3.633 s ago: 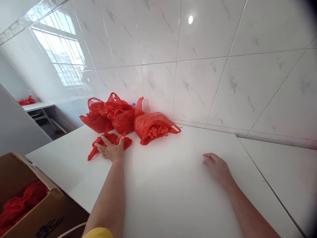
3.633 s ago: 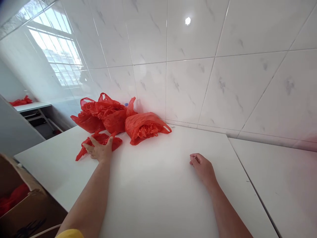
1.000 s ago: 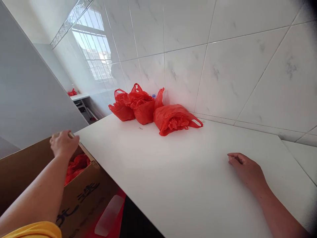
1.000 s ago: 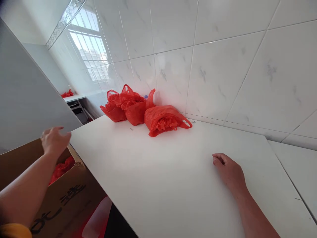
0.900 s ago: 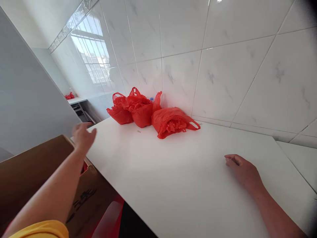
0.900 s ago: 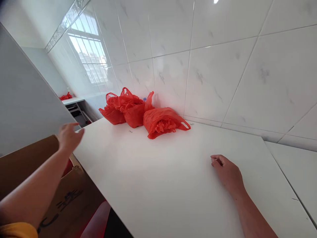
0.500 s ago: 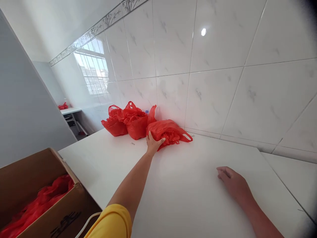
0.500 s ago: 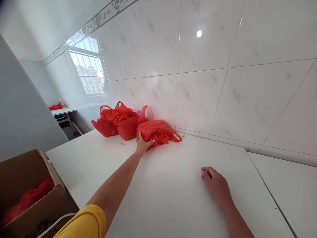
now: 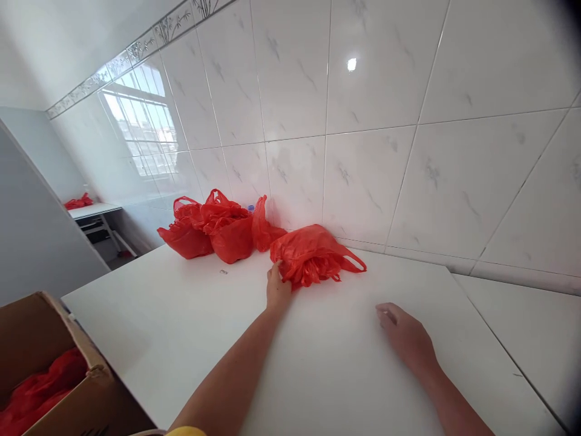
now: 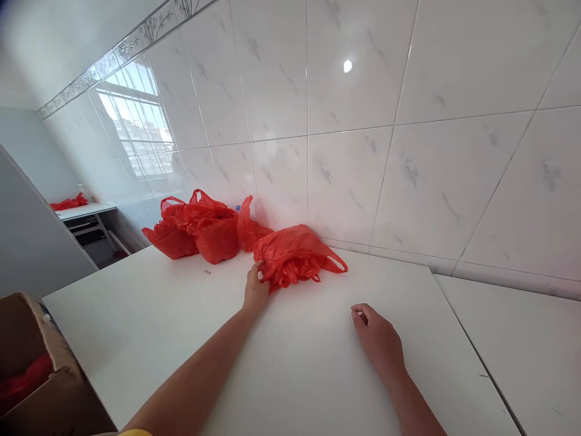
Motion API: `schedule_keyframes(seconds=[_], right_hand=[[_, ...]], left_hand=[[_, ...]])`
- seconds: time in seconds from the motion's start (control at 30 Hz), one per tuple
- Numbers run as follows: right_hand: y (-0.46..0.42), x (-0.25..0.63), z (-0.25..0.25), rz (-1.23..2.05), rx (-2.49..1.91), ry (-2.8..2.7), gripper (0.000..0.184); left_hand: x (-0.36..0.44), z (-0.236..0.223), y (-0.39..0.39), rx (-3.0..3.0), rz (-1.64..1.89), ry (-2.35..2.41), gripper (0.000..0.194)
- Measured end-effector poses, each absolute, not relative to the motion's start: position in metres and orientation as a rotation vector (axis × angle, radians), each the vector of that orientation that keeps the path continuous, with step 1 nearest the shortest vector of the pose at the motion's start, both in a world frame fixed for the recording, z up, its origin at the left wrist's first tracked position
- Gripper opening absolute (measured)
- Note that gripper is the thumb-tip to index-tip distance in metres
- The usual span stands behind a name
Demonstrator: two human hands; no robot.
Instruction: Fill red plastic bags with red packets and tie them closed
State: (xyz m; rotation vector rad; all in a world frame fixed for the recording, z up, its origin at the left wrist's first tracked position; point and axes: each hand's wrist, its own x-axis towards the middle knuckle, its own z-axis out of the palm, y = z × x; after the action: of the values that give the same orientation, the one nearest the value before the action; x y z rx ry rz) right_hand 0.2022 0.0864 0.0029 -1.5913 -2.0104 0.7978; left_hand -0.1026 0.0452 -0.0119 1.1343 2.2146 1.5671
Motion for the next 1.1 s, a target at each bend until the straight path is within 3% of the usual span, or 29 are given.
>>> schedule_keyframes(seconds=[0.23, 0.63, 0.7, 0.8, 0.97, 1.1], right_hand=[[0.089, 0.194, -0.005, 0.687, -1.544, -1.901, 0.053], [0.083, 0.167, -0.009, 0.462, -1.304, -1.751, 0.059], [0.086, 0.166, -0.009, 0.499, -1.278, -1.719, 0.056], [0.092, 0.164, -0.010, 0.584, -1.227, -1.688, 0.036], [0.094, 0.164, -0.010, 0.659, -1.178, -1.626, 0.018], [0.092, 0.169, -0.008, 0.760, -1.161, -1.500, 0.011]], left_hand=[[-0.056, -0.010, 0.061, 1.374, 1.519, 2.054, 0.067], [-0.047, -0.010, 0.067, 1.767, 1.561, 2.002, 0.067], [-0.042, -0.004, 0.063, 2.008, 1.620, 2.017, 0.067], [-0.028, 0.006, 0.057, 2.420, 1.584, 1.976, 0.065], [0.005, 0.020, 0.062, 2.856, 1.134, 1.924, 0.046], [0.020, 0.022, 0.081, 2.809, 0.844, 1.963, 0.056]])
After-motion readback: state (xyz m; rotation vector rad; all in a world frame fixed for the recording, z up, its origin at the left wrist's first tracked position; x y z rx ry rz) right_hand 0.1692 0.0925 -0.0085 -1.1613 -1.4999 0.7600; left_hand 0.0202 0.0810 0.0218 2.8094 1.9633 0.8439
